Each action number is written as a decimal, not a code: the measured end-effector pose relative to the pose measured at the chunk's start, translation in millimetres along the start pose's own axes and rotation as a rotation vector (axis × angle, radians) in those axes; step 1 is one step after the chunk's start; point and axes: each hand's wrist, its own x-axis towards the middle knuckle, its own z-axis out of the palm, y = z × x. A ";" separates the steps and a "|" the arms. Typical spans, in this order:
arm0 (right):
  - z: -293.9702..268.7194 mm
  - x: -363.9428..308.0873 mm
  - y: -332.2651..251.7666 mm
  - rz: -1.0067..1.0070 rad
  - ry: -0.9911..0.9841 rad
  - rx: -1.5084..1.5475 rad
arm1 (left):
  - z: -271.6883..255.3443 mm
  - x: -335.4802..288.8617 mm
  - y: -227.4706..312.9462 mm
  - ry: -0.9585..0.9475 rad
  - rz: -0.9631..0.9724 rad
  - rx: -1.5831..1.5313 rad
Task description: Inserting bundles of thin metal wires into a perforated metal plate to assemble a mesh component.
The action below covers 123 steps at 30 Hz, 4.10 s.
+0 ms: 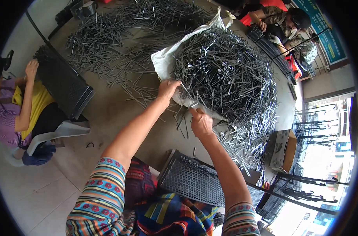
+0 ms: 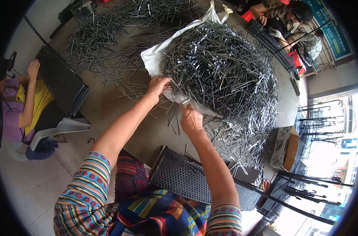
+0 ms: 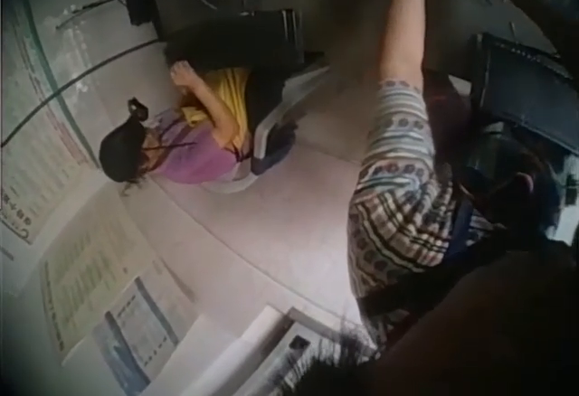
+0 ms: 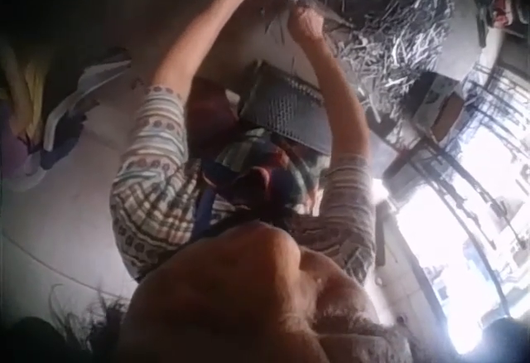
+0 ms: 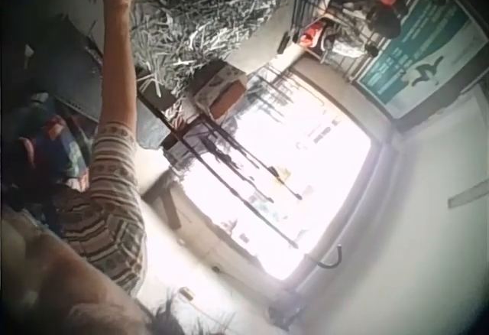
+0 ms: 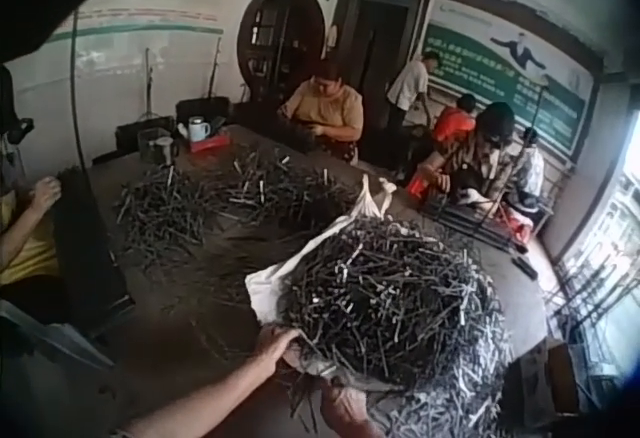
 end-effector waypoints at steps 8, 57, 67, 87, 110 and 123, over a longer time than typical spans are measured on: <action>22.1 25.4 1.3 -0.395 0.042 -0.339 | -8.8 27.1 -10.3 0.056 0.024 0.143; 26.4 82.1 -28.7 0.588 0.128 0.914 | -2.4 37.8 10.2 0.021 -0.047 0.161; -3.5 89.7 -54.6 0.412 0.280 0.031 | -3.0 42.0 3.6 -0.001 -0.019 0.123; -40.0 121.9 -37.3 0.199 -0.061 -0.176 | 18.2 22.7 -32.1 0.188 0.305 0.177; -41.4 114.2 4.7 -0.125 -0.111 -0.074 | 57.9 -6.5 -52.0 0.228 0.559 -0.270; -63.5 102.6 -4.7 -0.257 -0.215 0.017 | 50.9 -26.6 -46.2 0.254 0.539 -0.184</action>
